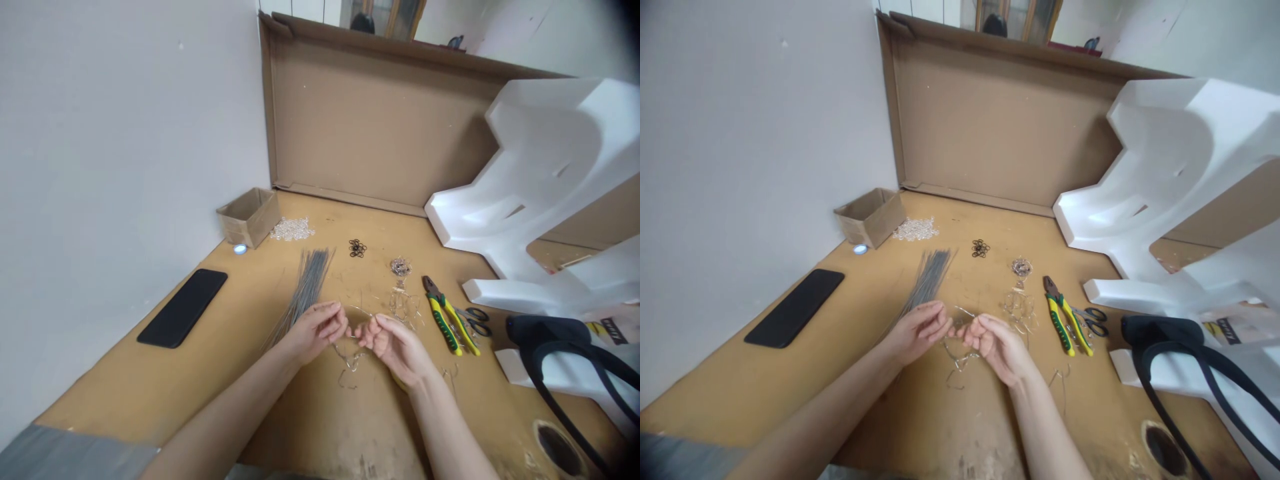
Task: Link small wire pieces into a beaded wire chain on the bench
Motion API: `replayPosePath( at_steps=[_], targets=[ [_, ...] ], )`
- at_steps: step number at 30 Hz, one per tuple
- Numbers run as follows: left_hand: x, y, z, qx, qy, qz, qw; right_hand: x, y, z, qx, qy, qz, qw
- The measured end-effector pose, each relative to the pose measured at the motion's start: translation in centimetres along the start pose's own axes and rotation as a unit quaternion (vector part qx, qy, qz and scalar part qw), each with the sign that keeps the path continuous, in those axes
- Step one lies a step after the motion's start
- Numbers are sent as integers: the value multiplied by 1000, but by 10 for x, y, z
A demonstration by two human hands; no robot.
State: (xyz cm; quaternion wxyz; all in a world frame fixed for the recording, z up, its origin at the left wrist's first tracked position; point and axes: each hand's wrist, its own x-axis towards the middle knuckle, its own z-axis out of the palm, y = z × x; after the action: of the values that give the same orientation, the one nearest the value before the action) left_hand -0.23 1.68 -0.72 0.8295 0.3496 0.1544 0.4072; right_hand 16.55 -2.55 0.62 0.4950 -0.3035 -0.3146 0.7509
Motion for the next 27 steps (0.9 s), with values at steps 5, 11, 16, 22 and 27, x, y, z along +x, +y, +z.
replayPosePath(
  at_steps=[5, 11, 16, 22, 27],
  targets=[
    [0, 3, -1, -4, -7, -17, 1000, -1, 1, -4, -47, 21, 18, 999],
    [-1, 2, -3, -4, -21, -30, 999, -1, 4, 1, -51, 14, 11, 999],
    [-1, 4, -5, -21, -31, -19, 999, 0, 5, 2, -56, 16, 10, 998],
    [-1, 5, -6, -7, -34, -33, 999, -1, 6, 2, -73, 18, -6, 997],
    [-1, 7, -4, -50, -33, -24, 998, -1, 7, 0, -109, 30, -11, 994]
  ],
)
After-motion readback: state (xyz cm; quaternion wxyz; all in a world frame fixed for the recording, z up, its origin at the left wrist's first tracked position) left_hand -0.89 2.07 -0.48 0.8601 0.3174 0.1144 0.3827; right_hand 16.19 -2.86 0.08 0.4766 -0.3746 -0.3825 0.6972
